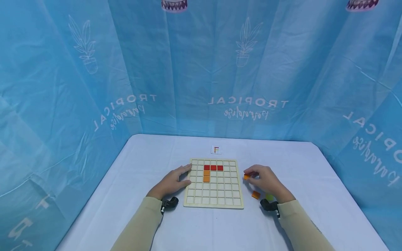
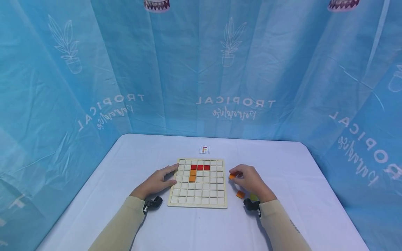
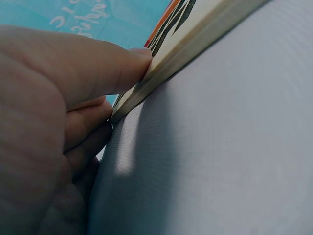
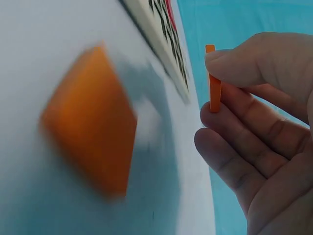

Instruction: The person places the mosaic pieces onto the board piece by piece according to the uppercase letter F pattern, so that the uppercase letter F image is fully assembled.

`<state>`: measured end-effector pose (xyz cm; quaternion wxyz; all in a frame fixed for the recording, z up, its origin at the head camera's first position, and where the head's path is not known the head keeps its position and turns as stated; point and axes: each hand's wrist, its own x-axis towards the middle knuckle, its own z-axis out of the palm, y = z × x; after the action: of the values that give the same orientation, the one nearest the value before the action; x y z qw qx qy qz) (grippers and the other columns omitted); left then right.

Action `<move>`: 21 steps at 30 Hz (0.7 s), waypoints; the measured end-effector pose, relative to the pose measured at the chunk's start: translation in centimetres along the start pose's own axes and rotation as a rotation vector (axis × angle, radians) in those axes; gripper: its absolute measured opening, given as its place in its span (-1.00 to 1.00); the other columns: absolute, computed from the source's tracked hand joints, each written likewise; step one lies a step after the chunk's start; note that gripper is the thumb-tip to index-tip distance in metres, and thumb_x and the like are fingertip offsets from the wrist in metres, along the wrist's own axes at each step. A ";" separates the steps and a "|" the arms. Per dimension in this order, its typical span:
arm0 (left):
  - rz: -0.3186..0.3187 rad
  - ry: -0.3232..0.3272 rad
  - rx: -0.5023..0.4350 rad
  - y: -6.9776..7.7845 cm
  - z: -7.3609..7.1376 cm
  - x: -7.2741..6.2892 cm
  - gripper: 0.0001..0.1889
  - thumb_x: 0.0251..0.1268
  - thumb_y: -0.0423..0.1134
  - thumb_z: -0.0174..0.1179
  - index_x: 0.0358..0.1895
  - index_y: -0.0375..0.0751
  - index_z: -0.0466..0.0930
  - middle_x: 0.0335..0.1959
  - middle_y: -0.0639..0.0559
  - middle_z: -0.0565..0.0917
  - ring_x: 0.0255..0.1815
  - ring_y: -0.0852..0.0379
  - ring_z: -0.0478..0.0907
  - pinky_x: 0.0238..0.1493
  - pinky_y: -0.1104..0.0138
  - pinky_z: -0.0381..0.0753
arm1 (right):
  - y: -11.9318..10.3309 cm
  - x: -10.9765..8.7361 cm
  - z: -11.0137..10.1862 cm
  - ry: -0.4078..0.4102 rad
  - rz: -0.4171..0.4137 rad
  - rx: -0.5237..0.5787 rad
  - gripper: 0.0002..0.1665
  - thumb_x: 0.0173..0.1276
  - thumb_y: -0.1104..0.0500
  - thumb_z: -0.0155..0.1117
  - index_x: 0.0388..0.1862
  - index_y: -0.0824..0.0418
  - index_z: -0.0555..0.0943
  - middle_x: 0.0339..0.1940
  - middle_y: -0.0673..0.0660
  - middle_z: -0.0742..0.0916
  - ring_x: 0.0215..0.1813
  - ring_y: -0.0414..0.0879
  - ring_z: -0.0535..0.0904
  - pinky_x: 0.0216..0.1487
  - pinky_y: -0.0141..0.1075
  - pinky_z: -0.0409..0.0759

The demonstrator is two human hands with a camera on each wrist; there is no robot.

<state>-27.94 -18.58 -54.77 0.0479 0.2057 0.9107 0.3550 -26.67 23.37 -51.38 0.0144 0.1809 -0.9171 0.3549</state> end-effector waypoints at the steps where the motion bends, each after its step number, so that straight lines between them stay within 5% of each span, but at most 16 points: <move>1: 0.001 0.000 -0.006 0.0 0.0 0.0 -0.24 0.50 -0.06 0.36 0.67 -0.04 0.26 0.65 0.12 0.25 0.67 -0.04 0.06 0.60 0.01 0.12 | -0.3 0.2 0.2 0.000 -0.009 0.002 -0.70 0.32 0.36 0.52 0.03 0.23 0.80 -0.06 -0.04 0.78 -0.08 -0.12 0.67 0.05 -0.12 0.73; 21: -0.004 0.003 -0.005 0.1 0.0 0.0 -0.23 0.50 -0.05 0.37 0.67 -0.04 0.25 0.65 0.12 0.25 0.67 -0.06 0.04 0.61 0.01 0.09 | -5.0 4.1 4.6 -0.103 -0.158 0.064 -0.69 0.32 0.32 0.56 0.05 0.25 0.80 -0.07 -0.06 0.77 -0.11 -0.18 0.67 0.03 -0.18 0.72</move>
<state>-27.87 -18.53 -54.65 0.0477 0.2034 0.9103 0.3574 -28.28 15.63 -50.96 -0.0104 0.2712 -0.8876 0.3720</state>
